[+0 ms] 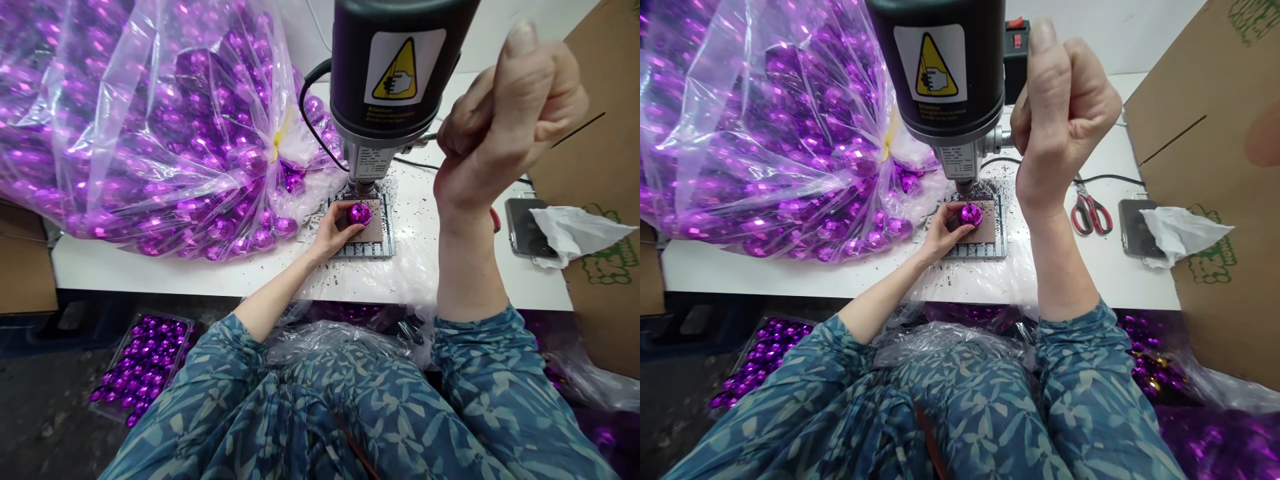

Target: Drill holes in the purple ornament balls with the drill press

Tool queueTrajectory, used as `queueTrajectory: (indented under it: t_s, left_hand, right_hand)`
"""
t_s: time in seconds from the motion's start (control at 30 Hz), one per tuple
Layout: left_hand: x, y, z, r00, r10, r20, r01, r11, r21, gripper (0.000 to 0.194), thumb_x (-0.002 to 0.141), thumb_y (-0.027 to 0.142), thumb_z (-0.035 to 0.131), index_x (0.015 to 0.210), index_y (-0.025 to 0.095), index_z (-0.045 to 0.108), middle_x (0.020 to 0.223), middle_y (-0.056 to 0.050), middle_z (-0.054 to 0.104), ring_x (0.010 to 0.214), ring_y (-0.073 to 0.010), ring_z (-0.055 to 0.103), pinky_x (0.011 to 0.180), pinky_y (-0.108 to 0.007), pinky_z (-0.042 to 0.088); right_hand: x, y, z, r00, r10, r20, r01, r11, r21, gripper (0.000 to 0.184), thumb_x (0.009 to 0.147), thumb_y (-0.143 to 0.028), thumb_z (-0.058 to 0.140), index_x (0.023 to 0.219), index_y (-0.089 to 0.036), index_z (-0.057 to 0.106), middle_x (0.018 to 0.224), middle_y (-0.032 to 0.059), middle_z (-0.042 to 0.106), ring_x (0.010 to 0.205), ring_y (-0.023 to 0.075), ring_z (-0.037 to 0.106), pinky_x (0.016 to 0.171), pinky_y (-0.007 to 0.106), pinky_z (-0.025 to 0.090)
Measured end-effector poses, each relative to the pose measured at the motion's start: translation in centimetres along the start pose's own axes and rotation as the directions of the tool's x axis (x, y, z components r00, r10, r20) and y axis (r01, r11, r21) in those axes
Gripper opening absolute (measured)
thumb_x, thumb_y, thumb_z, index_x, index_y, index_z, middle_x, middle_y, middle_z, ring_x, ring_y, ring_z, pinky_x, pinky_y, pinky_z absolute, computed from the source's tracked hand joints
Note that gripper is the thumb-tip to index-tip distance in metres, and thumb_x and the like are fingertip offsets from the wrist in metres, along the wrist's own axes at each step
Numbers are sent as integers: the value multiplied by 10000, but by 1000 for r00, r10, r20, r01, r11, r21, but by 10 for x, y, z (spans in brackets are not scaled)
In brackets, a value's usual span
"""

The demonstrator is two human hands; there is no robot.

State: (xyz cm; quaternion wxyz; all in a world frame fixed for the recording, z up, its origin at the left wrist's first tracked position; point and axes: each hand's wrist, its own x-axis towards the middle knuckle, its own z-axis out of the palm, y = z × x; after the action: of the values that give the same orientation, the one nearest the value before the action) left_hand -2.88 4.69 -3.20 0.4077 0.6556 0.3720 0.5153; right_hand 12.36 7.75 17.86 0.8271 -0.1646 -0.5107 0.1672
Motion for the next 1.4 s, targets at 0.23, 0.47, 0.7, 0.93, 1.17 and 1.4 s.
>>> queueTrajectory:
  t_s: [0.23, 0.47, 0.7, 0.93, 1.17, 1.4]
  left_hand:
    - [-1, 0, -1, 1000, 29, 9, -29, 999, 40, 543, 927, 567, 801, 1286, 226, 580, 1324, -150, 725, 1248, -292, 733, 1091, -482, 612]
    - [-1, -4, -1, 999, 44, 13, -45, 997, 61, 548, 935, 585, 782, 1300, 232, 576, 1346, -152, 706, 1260, -299, 722, 1099, -490, 593]
    - [-1, -3, 0, 1000, 31, 4, -31, 999, 42, 539, 928, 574, 796, 1284, 234, 577, 1341, -150, 710, 1255, -292, 725, 1098, -481, 596]
    - [-1, -3, -1, 1000, 11, 9, -12, 999, 33, 538, 918, 566, 809, 1285, 243, 584, 1354, -144, 702, 1280, -295, 712, 1123, -503, 585]
    - [0, 0, 1, 1000, -19, 4, 19, 1000, -6, 655, 870, 692, 796, 1270, 222, 575, 1326, -156, 716, 1248, -297, 727, 1111, -494, 593]
    - [1, 2, 1, 998, -59, 6, 59, 998, -18, 649, 868, 683, 803, 1261, 219, 575, 1322, -156, 715, 1237, -289, 726, 1091, -477, 596]
  right_hand:
    - [-30, -12, -13, 1000, -15, 11, 16, 999, -52, 658, 932, -497, 671, 557, -156, 251, 482, -63, 143, 407, -12, 311, 455, 189, 228]
    - [-41, 8, -24, 991, -124, -59, 114, 984, -140, 683, 932, -550, 679, 558, -189, 235, 485, -44, 50, 392, 31, 153, 426, 269, 172]
    - [-52, 26, -40, 979, -191, -68, 183, 978, -104, 666, 910, -495, 711, 550, -199, 235, 477, -51, 81, 402, 48, 152, 451, 305, 203]
    - [-55, 21, -45, 977, -208, 48, 212, 970, -119, 685, 953, -439, 631, 532, -153, 172, 433, -46, 121, 384, 16, 187, 466, 252, 191]
    - [-59, 29, -50, 962, -264, 65, 271, 954, -131, 696, 945, -457, 624, 514, -161, 164, 397, -60, 151, 361, 19, 151, 435, 256, 189]
    - [-44, 9, -31, 985, -172, 29, 174, 976, -128, 716, 946, -519, 645, 535, -182, 166, 405, -67, 137, 358, 21, 178, 419, 258, 178]
